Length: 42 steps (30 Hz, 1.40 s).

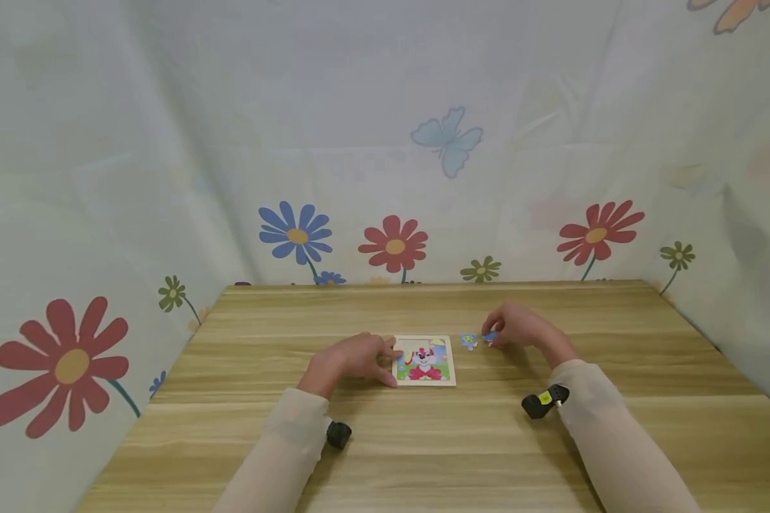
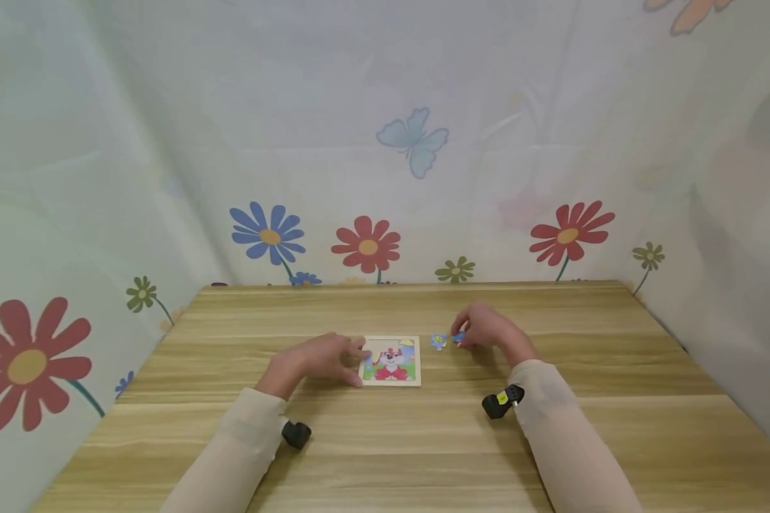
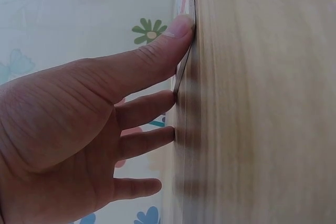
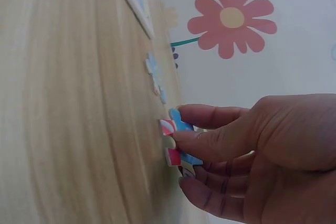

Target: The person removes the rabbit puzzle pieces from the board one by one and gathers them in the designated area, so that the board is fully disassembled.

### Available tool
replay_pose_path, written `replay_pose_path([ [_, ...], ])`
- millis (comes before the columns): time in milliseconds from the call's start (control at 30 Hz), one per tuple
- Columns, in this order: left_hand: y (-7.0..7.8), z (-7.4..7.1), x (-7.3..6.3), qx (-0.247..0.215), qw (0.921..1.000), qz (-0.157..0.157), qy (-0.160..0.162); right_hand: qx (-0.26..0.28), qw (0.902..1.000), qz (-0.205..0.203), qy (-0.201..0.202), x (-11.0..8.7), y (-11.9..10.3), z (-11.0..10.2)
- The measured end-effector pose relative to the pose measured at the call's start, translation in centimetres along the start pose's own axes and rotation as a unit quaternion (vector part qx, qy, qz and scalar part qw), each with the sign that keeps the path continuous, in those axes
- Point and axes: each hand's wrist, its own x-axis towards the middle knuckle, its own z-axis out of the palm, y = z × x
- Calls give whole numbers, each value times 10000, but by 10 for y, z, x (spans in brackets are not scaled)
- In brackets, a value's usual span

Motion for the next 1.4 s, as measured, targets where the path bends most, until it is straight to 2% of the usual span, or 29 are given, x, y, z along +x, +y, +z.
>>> replay_pose_path([
  [200, 0, 1, 0, -67, 10000, 17, -27, -126, 9998, 175, -2, 3, 3, 6],
  [767, 1, 0, 2, 102, 9999, 65, -16, -576, 9981, -51, 204, 4, 0, 10],
  [1033, 2, 0, 0, -36, 10000, 72, -54, -533, 9984, 86, 194, 5, 0, 10],
  [1267, 2, 0, 0, -116, 9999, 39, -41, -557, 9971, 353, 380, 2, -2, 4],
  [1400, 0, 0, -1, -26, 10000, 36, -17, -640, 9967, 259, 432, 3, -9, 3],
])
